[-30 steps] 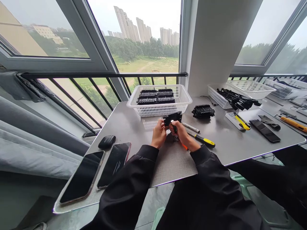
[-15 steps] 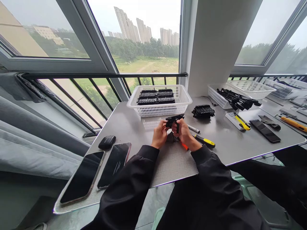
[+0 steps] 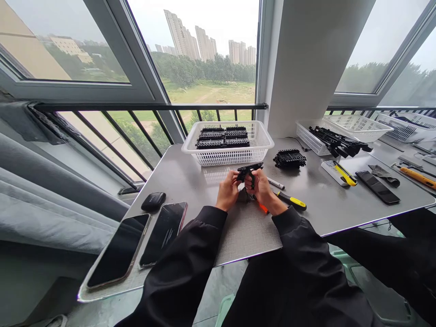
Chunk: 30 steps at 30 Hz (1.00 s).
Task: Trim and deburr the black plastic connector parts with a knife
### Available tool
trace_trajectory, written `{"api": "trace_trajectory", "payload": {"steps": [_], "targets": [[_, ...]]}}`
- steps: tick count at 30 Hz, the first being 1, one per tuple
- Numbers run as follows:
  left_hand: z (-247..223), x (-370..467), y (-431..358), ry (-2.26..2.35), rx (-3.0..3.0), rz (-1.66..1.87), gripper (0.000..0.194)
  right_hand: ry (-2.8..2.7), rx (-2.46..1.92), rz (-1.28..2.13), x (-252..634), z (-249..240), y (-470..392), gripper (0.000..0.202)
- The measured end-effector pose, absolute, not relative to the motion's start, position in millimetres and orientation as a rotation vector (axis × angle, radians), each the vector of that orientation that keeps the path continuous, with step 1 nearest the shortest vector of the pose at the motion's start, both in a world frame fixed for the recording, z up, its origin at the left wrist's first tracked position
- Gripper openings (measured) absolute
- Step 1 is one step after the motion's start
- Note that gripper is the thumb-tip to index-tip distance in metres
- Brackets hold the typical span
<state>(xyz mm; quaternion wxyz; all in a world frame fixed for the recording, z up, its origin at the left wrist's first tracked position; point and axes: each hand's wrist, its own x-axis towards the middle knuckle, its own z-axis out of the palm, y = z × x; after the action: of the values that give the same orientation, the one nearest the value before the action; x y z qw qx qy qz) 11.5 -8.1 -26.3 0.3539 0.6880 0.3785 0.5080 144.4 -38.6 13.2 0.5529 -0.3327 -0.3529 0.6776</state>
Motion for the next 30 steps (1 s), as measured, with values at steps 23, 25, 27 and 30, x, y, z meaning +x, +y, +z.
{"api": "trace_trajectory", "payload": {"steps": [23, 25, 27, 30], "targets": [[-13, 14, -7, 0.682, 0.921, 1.492, 0.066, -1.047, -1.106, 0.935, 134, -15, -30, 0.038], [-12, 13, -7, 0.714, 0.924, 1.438, 0.057, -0.951, -1.108, 0.877, 136, -15, -28, 0.034], [-11, 11, -5, 0.77, 0.926, 1.385, 0.046, -0.857, -1.141, 0.803, 140, -14, -26, 0.029], [-11, 8, -3, 0.877, 0.974, 1.356, 0.042, -0.747, -1.18, 0.745, 147, -13, -23, 0.025]]}}
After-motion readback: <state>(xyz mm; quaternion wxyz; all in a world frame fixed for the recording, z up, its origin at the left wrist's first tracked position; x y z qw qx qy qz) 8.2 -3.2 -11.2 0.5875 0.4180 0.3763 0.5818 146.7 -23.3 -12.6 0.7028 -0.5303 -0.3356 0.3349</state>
